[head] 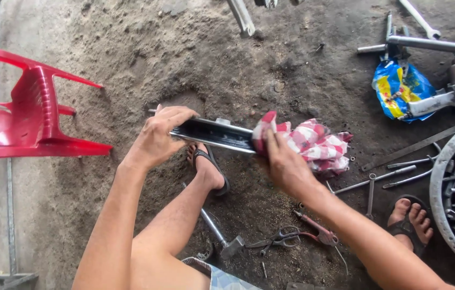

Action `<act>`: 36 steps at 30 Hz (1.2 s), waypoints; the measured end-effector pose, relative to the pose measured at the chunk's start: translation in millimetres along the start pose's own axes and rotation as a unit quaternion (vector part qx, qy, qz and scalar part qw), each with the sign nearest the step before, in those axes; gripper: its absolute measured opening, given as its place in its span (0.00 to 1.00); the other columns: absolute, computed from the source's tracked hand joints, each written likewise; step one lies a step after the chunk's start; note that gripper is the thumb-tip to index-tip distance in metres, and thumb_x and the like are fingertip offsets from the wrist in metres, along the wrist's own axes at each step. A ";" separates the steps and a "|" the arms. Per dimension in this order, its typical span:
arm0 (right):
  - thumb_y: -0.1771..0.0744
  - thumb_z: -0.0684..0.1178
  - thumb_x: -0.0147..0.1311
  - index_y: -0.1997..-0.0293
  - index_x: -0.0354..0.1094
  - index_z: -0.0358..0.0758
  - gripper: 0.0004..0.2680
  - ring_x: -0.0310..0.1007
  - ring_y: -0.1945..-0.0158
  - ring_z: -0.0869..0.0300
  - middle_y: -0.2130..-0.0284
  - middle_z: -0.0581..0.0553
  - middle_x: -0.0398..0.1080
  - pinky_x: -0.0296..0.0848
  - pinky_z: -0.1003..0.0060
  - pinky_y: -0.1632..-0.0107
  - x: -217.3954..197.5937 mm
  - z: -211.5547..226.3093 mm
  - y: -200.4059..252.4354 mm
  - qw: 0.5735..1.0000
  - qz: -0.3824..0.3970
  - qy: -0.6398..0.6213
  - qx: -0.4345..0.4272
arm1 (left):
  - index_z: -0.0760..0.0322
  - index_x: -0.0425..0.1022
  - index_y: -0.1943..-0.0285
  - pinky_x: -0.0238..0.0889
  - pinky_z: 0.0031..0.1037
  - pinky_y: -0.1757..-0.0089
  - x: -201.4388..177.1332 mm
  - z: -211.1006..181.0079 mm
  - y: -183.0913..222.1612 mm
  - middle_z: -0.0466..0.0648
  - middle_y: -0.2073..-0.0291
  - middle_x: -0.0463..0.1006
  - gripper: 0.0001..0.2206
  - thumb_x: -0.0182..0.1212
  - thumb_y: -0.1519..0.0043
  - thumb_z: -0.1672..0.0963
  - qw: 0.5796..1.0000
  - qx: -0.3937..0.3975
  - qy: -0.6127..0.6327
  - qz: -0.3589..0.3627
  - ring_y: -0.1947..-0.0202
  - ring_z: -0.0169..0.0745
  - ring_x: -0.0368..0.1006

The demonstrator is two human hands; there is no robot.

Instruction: Wiping a motorcycle rim and hub with a cloth to clean it.

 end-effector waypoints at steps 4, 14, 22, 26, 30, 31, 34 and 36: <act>0.40 0.55 0.54 0.40 0.48 0.33 0.26 0.67 0.62 0.40 0.57 0.33 0.60 0.71 0.49 0.63 46.4 -42.0 26.9 0.984 0.008 -0.147 0.097 | 0.62 0.70 0.51 0.33 0.62 0.45 -0.2 -11.8 -0.8 0.51 0.57 0.73 0.21 0.67 0.55 0.58 1.000 0.003 0.003 0.008 0.48 0.48 0.63; 0.48 0.50 0.65 0.63 0.59 0.33 0.19 0.67 0.66 0.45 0.70 0.38 0.63 0.67 0.57 0.62 67.9 -90.9 40.9 0.968 -0.121 -0.204 0.086 | 0.66 0.68 0.49 0.35 0.64 0.47 16.0 15.3 -8.4 0.55 0.56 0.72 0.23 0.67 0.56 0.61 0.999 0.032 0.000 -0.003 0.48 0.54 0.62; 0.47 0.57 0.67 0.76 0.54 0.41 0.18 0.64 0.75 0.51 0.79 0.45 0.60 0.63 0.62 0.68 -2.5 -77.0 2.3 0.976 -0.148 -0.149 0.057 | 0.63 0.60 0.43 0.35 0.65 0.47 6.1 49.5 0.8 0.51 0.51 0.65 0.30 0.61 0.57 0.63 0.983 -0.037 -0.180 -0.001 0.44 0.50 0.57; 0.48 0.53 0.65 0.73 0.58 0.36 0.17 0.68 0.69 0.45 0.74 0.39 0.64 0.66 0.56 0.66 -64.8 -11.9 -43.8 0.994 -0.063 -0.088 -0.031 | 0.63 0.56 0.39 0.30 0.69 0.49 12.1 -4.1 -0.1 0.57 0.47 0.63 0.38 0.66 0.64 0.60 0.983 -0.049 -0.172 0.039 0.41 0.58 0.51; 0.48 0.51 0.65 0.68 0.61 0.34 0.17 0.71 0.69 0.44 0.72 0.36 0.66 0.72 0.56 0.66 -52.5 26.5 -68.3 0.998 0.033 -0.046 -0.041 | 0.65 0.64 0.48 0.33 0.61 0.45 57.1 -41.1 -18.2 0.51 0.59 0.72 0.27 0.56 0.62 0.64 0.968 0.085 -0.234 0.009 0.47 0.46 0.61; 0.48 0.51 0.65 0.68 0.61 0.34 0.17 0.71 0.69 0.44 0.72 0.36 0.66 0.72 0.56 0.66 -62.9 30.2 -68.1 0.998 0.034 -0.044 -0.041 | 0.65 0.64 0.48 0.33 0.61 0.45 50.0 -42.5 -16.9 0.51 0.59 0.72 0.27 0.56 0.62 0.64 0.969 0.085 -0.232 0.008 0.47 0.46 0.61; 0.42 0.43 0.61 0.63 0.60 0.21 0.14 0.72 0.73 0.51 0.63 0.31 0.67 0.78 0.68 0.72 -71.1 35.4 -61.9 0.991 0.092 -0.076 -0.053 | 0.62 0.67 0.60 0.41 0.56 0.45 32.9 -37.6 -11.5 0.48 0.74 0.75 0.14 0.60 0.54 0.60 0.973 0.076 -0.217 0.006 0.67 0.41 0.71; 0.41 0.47 0.59 0.64 0.61 0.28 0.13 0.70 0.69 0.47 0.66 0.31 0.68 0.76 0.57 0.66 -65.4 11.3 -51.1 0.991 0.124 -0.056 0.010 | 0.61 0.69 0.58 0.37 0.54 0.44 26.1 -27.8 -10.2 0.45 0.71 0.74 0.17 0.63 0.58 0.61 0.975 0.057 -0.214 0.005 0.66 0.37 0.70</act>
Point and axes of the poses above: each hand's wrist, its own y-axis away from the middle knuckle, its own x-axis out of the palm, z = x × y, the point moved 9 cm from there along -y, towards the middle knuckle
